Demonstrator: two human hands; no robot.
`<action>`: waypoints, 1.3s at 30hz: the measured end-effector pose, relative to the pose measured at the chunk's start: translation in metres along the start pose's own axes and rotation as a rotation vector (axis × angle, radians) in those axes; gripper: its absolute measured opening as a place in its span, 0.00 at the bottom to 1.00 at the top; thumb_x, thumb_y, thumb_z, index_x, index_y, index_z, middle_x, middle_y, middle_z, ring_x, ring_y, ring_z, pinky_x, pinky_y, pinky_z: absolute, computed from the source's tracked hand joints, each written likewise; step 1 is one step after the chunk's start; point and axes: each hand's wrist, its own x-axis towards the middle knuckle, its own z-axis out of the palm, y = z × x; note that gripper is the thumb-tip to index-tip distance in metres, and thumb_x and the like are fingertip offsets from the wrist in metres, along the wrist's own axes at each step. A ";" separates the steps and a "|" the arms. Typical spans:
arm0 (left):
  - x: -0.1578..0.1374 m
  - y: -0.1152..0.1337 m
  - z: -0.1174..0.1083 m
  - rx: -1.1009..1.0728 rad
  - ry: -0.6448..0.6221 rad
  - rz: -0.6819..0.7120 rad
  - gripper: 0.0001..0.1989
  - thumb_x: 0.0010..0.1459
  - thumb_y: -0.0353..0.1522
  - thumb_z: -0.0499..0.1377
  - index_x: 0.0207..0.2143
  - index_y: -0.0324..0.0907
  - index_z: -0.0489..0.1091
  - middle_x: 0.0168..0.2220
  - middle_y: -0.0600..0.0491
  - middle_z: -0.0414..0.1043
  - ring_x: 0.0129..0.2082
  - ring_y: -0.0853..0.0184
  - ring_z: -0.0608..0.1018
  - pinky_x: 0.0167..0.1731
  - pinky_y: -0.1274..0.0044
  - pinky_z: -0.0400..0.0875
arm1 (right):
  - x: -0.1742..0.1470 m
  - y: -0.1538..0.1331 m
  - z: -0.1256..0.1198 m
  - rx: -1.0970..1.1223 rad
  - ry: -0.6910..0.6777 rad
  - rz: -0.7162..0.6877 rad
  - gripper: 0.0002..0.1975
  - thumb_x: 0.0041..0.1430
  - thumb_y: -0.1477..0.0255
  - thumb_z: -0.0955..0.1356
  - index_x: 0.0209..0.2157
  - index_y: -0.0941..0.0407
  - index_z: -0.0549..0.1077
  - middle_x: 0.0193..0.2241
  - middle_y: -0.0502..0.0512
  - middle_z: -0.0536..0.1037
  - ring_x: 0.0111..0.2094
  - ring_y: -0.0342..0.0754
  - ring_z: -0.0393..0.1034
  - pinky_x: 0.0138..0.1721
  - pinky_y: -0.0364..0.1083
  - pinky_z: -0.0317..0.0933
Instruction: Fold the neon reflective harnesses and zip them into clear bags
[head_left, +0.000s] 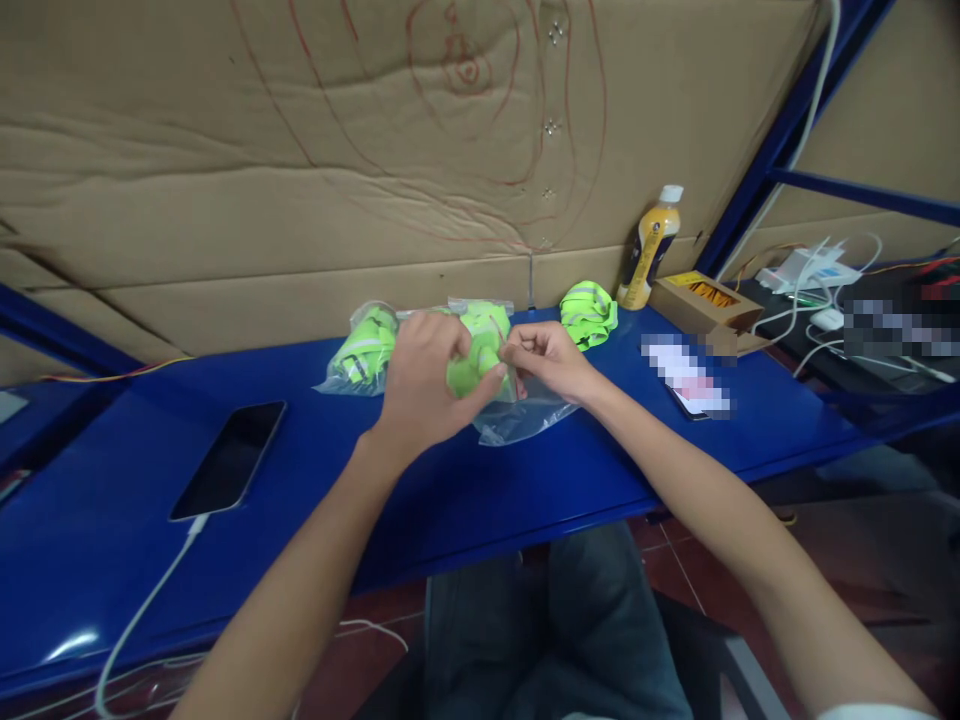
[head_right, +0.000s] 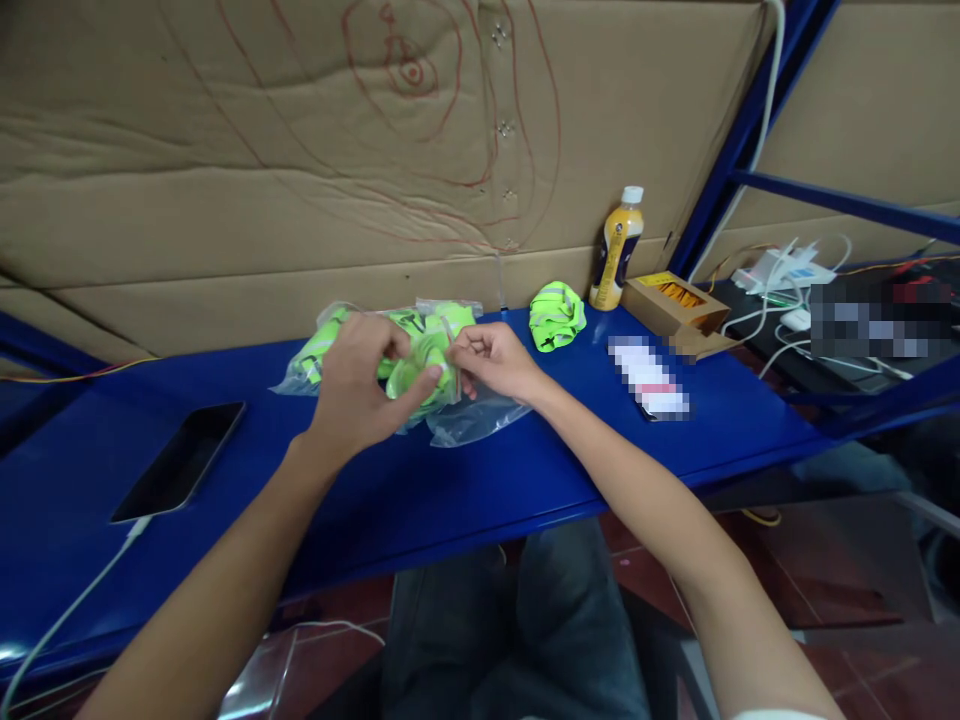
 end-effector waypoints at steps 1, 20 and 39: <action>0.000 0.006 0.002 -0.016 -0.031 0.000 0.19 0.66 0.43 0.65 0.31 0.47 0.59 0.28 0.55 0.63 0.31 0.60 0.66 0.37 0.65 0.61 | 0.000 0.001 0.002 0.019 0.004 0.000 0.26 0.55 0.51 0.81 0.25 0.56 0.71 0.16 0.45 0.75 0.16 0.41 0.70 0.19 0.40 0.65; 0.000 0.006 0.005 -0.086 0.205 -0.229 0.14 0.56 0.22 0.57 0.24 0.45 0.57 0.22 0.58 0.58 0.25 0.67 0.63 0.29 0.71 0.59 | -0.006 -0.005 -0.007 -0.918 0.046 -0.509 0.16 0.55 0.80 0.70 0.45 0.54 0.78 0.52 0.59 0.74 0.49 0.52 0.71 0.53 0.54 0.70; 0.003 0.015 -0.015 -0.203 0.065 -0.004 0.15 0.79 0.37 0.46 0.42 0.47 0.71 0.39 0.47 0.77 0.44 0.55 0.78 0.49 0.58 0.73 | -0.003 0.006 0.001 -0.586 -0.098 -0.171 0.09 0.62 0.67 0.77 0.30 0.57 0.80 0.29 0.48 0.75 0.37 0.48 0.72 0.42 0.46 0.65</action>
